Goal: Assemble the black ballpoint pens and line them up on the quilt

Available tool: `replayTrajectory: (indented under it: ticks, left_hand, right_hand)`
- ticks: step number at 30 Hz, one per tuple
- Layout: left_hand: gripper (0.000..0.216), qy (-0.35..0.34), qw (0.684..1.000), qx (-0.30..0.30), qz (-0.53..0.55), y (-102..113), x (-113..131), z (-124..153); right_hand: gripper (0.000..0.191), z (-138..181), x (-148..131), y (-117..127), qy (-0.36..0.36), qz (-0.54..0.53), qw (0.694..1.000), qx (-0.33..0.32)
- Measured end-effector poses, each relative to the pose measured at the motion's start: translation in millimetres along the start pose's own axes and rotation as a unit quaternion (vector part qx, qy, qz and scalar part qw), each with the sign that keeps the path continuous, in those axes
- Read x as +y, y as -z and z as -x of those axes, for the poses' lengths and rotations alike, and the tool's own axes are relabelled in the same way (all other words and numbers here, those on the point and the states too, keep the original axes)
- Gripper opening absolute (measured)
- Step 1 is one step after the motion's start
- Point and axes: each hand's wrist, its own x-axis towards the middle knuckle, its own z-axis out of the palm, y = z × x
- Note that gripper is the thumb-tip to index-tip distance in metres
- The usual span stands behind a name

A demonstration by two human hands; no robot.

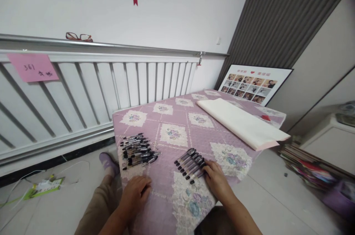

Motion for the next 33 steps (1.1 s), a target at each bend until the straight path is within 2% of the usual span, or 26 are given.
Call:
replayTrajectory:
  ticks: [8, 13, 16, 21, 33]
  left_hand:
    - [0.016, -0.011, 1.0, 0.012, -0.005, -2, -2, 0]
    - [0.016, -0.005, 1.0, 0.01, -0.002, -5, -5, 2]
    - [0.016, -0.004, 1.0, 0.008, -0.005, -7, -8, 3]
    - [0.016, -0.005, 1.0, 0.015, -0.015, -10, -12, 4]
    - [0.017, -0.003, 0.999, 0.019, -0.034, -13, -15, 5]
  right_hand:
    - [0.025, 1, 2, -4, -0.03, -0.033, 0.999, 0.02]
    - [0.029, 18, 17, -4, -0.139, -0.037, 0.988, 0.05]
    - [0.037, 25, 20, -2, -0.18, -0.035, 0.982, 0.032]
    - [0.038, 22, 12, 0, -0.218, -0.016, 0.976, -0.019]
    - [0.039, 16, 3, 1, -0.247, -0.014, 0.968, -0.03]
